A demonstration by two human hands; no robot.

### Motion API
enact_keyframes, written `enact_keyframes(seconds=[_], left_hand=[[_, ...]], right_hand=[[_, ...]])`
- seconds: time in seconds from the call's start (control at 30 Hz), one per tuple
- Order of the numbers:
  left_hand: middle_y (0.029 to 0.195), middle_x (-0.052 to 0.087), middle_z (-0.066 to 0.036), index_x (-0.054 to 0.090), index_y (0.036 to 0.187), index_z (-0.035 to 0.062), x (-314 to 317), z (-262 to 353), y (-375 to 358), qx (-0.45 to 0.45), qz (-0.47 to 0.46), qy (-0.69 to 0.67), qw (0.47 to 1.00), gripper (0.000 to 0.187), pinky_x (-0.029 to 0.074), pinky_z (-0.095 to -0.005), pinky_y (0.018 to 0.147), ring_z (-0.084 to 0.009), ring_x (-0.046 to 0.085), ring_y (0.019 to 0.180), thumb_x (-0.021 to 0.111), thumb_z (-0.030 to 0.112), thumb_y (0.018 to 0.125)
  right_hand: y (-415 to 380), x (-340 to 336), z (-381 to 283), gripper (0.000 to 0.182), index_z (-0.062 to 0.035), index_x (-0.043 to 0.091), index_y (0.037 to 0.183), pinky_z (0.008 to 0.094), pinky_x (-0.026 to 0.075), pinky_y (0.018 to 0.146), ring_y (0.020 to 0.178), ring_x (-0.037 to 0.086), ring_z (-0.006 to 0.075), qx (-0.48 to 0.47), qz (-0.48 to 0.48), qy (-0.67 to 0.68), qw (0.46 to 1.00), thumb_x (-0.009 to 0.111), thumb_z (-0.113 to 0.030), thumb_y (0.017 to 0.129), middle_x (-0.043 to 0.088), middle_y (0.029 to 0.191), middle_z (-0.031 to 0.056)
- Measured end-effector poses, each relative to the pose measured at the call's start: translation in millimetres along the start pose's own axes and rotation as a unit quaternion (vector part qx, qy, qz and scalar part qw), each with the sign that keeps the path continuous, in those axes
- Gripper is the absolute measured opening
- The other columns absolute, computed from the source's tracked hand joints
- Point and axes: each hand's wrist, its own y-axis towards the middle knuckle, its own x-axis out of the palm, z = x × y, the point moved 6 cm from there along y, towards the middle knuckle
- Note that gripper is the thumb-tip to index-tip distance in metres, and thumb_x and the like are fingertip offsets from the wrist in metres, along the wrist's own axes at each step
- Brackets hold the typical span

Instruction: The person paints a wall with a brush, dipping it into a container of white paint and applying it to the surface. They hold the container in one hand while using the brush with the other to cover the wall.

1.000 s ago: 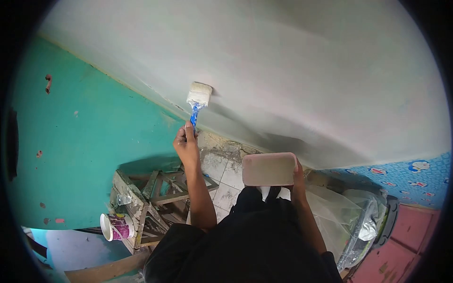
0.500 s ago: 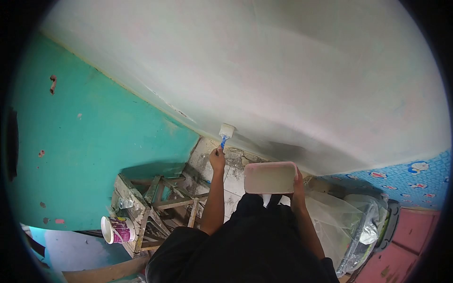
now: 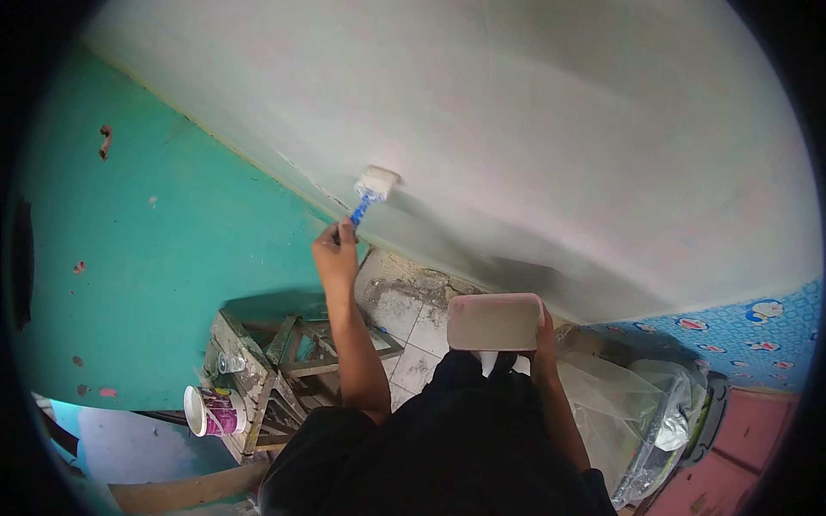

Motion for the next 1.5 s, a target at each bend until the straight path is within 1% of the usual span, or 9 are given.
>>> enact_keyframes(seconds=[0.1, 0.23, 0.3, 0.43, 0.53, 0.8, 1.03, 1.33, 1.5], left_hand=[[0.058, 0.048, 0.002, 0.061, 0.074, -0.0025, -17, 27, 5, -0.017, 0.033, -0.067, 0.997, 0.039, 0.033, -0.0281, 0.051, -0.0066, 0.041, 0.056, 0.059, 0.025, 0.101], [0.068, 0.051, 0.004, 0.064, 0.086, 0.0005, -10, 23, 9, -0.024, 0.028, -0.196, 0.980, 0.032, 0.033, -0.0239, 0.055, -0.0046, 0.041, 0.062, 0.057, 0.026, 0.103], [0.072, 0.052, 0.004, 0.065, 0.091, 0.0014, 14, 7, 12, 0.013, 0.017, -0.219, 0.976, 0.029, 0.034, -0.0223, 0.058, -0.0039, 0.042, 0.065, 0.057, 0.026, 0.103], [0.078, 0.055, 0.002, 0.064, 0.098, 0.0007, 71, -71, -8, -0.030, -0.044, -0.207, 0.977, 0.028, 0.038, -0.0213, 0.066, -0.0057, 0.046, 0.072, 0.054, 0.026, 0.104], [0.077, 0.056, -0.002, 0.064, 0.101, -0.0018, 104, -137, -36, -0.023, -0.047, -0.158, 0.986, 0.030, 0.043, -0.0256, 0.067, -0.0098, 0.049, 0.071, 0.054, 0.026, 0.104], [0.075, 0.065, -0.008, 0.067, 0.108, -0.0055, 125, -238, -103, -0.110, -0.094, -0.041, 0.989, 0.031, 0.047, -0.0294, 0.065, -0.0138, 0.059, 0.069, 0.059, 0.023, 0.101], [0.078, 0.068, -0.006, 0.069, 0.110, -0.0044, 47, -100, -105, -0.061, -0.172, -0.043, 0.982, 0.026, 0.047, -0.0255, 0.063, -0.0099, 0.058, 0.067, 0.065, 0.019, 0.098], [0.085, 0.072, -0.003, 0.073, 0.100, -0.0036, 12, 18, -97, -0.044, -0.265, -0.122, 0.955, 0.017, 0.049, -0.0221, 0.069, -0.0051, 0.060, 0.076, 0.075, 0.008, 0.089], [0.081, 0.070, -0.002, 0.073, 0.098, -0.0034, 26, 30, -103, 0.001, -0.242, -0.118, 0.963, 0.016, 0.047, -0.0223, 0.067, -0.0052, 0.059, 0.073, 0.075, 0.009, 0.090]], right_hand=[[1, 2, 1, 0.071, -0.0175, 0.029, 0.154, 0.0364, 0.058, 0.080, 0.119, 0.058, 0.0230, 0.004, -0.005, 0.004, 1.000, 0.040, -0.062, 0.100, 0.047, 0.142, 0.0094], [3, 3, 3, 0.072, -0.0172, 0.028, 0.154, 0.0356, 0.058, 0.079, 0.117, 0.058, 0.0228, 0.013, -0.015, 0.016, 1.000, 0.041, -0.062, 0.099, 0.047, 0.142, 0.0091], [2, 2, 4, 0.073, -0.0171, 0.029, 0.154, 0.0428, 0.056, 0.087, 0.123, 0.056, 0.0269, 0.017, -0.015, 0.000, 1.000, 0.041, -0.063, 0.099, 0.047, 0.143, 0.0105], [3, 6, -3, 0.071, -0.0171, 0.028, 0.154, 0.0465, 0.055, 0.092, 0.127, 0.054, 0.0293, 0.010, -0.021, 0.013, 1.000, 0.039, -0.062, 0.100, 0.046, 0.144, 0.0110], [1, 6, -8, 0.076, -0.0164, 0.027, 0.155, 0.0396, 0.059, 0.084, 0.122, 0.057, 0.0258, 0.004, -0.020, 0.020, 1.000, 0.040, -0.065, 0.097, 0.047, 0.142, 0.0104], [8, -2, -3, 0.069, -0.0170, 0.027, 0.154, 0.0466, 0.053, 0.094, 0.126, 0.054, 0.0286, 0.007, -0.012, 0.035, 0.999, 0.036, -0.060, 0.102, 0.046, 0.143, 0.0119], [16, 2, -2, 0.070, -0.0161, 0.027, 0.155, 0.0344, 0.056, 0.084, 0.117, 0.059, 0.0230, 0.006, -0.020, 0.049, 0.999, 0.037, -0.059, 0.102, 0.050, 0.139, 0.0094], [27, 25, 4, 0.066, -0.0149, 0.029, 0.153, 0.0440, 0.053, 0.095, 0.126, 0.054, 0.0267, 0.029, -0.079, 0.074, 0.994, 0.030, -0.059, 0.104, 0.047, 0.143, 0.0133], [24, 39, -2, 0.064, -0.0137, 0.028, 0.153, 0.0413, 0.050, 0.099, 0.128, 0.052, 0.0255, 0.026, -0.086, 0.063, 0.994, 0.030, -0.056, 0.105, 0.046, 0.143, 0.0113]])
